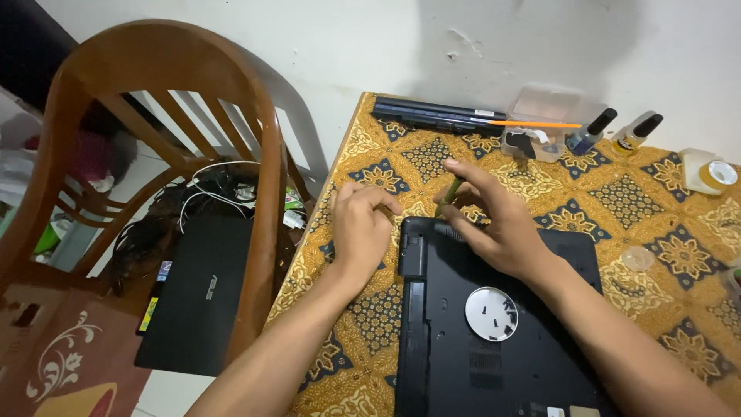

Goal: The person unscrews the bottom casing of a laptop, opens it, and then applies several decorative stickers to the exterior and interior surfaces.

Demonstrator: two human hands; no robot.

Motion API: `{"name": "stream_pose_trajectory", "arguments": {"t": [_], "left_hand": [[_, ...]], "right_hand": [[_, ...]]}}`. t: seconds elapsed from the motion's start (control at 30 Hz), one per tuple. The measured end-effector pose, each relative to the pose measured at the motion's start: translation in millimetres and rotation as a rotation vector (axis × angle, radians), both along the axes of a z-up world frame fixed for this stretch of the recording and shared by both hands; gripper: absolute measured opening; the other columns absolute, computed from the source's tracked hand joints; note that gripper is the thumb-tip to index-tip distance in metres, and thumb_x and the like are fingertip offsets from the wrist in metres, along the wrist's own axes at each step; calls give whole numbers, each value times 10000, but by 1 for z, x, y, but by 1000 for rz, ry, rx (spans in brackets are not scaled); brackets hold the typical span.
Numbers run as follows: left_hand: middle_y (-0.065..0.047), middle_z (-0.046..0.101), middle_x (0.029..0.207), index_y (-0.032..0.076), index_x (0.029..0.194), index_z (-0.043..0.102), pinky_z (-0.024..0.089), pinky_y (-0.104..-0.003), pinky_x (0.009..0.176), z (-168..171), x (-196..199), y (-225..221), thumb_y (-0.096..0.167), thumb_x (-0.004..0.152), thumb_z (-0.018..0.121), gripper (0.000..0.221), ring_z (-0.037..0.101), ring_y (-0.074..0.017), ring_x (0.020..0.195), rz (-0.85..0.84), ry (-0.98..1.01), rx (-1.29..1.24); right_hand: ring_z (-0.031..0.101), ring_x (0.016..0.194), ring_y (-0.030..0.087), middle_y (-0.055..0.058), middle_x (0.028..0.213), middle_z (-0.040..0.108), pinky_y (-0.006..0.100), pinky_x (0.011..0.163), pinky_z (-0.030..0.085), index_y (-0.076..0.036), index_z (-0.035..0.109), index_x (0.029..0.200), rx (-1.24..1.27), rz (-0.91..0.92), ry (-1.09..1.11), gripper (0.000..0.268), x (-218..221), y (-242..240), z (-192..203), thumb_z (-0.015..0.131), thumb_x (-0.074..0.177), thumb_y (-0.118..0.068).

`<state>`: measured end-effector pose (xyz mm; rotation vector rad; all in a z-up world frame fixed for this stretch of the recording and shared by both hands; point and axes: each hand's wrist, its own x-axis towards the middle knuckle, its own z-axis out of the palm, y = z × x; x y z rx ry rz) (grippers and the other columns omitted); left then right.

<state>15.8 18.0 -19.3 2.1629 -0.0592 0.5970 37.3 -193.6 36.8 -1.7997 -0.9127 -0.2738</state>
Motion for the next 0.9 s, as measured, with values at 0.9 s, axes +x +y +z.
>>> {"name": "stream_pose_trajectory", "arguments": {"t": [0.9], "left_hand": [[-26, 721, 706, 155, 689, 736, 497, -410, 901, -2, 4, -1, -122, 722, 473, 384, 620, -272, 880, -219, -82, 25]], "right_hand": [[767, 887, 358, 188, 1060, 726, 476, 747, 645, -63, 463, 1510, -31, -23, -40, 657, 0, 0, -9, 675, 903, 71]]}}
